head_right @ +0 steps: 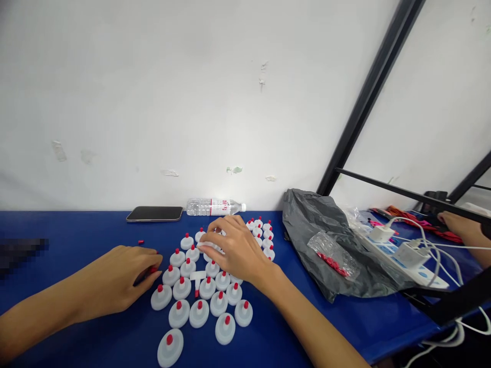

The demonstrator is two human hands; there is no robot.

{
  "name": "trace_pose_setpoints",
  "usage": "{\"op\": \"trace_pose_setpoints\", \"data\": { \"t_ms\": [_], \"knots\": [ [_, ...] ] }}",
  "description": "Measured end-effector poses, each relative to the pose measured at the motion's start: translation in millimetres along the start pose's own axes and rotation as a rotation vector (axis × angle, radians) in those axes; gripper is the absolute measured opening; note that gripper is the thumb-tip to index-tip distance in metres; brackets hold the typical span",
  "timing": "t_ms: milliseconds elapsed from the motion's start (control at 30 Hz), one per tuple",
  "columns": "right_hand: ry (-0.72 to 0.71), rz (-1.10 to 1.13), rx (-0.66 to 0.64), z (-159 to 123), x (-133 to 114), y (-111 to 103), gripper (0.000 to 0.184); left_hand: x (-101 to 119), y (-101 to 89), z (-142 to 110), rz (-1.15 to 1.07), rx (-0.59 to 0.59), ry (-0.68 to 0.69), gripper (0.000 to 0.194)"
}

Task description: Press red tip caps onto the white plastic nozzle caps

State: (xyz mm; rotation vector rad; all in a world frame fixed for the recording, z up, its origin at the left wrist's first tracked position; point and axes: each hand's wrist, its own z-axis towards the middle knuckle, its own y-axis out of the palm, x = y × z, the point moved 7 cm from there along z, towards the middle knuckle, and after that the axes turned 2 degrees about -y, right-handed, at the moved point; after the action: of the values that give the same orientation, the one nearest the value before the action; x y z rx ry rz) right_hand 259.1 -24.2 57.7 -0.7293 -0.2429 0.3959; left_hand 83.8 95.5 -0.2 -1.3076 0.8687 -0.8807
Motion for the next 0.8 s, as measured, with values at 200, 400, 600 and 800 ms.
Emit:
{"op": "trace_pose_setpoints", "data": {
  "t_ms": [200, 400, 600, 800],
  "knots": [
    [-0.017, 0.080, -0.052, -2, -4, 9, 0.012, -4, 1.9, -1, 0.056, -0.001, -0.017, 0.024],
    [-0.014, 0.118, -0.134, -5, -5, 19, 0.013, 3, -14.8, -3, -0.021, 0.064, 0.003, 0.041],
    [-0.023, 0.092, -0.171, -2, -10, 18, 0.015, 30, -23.8, -11, -0.124, 0.084, 0.087, 0.046],
    [-0.025, 0.091, -0.228, -1, -15, 21, 0.012, 39, -12.3, -12, -0.110, 0.099, 0.125, 0.032]
  ]
}}
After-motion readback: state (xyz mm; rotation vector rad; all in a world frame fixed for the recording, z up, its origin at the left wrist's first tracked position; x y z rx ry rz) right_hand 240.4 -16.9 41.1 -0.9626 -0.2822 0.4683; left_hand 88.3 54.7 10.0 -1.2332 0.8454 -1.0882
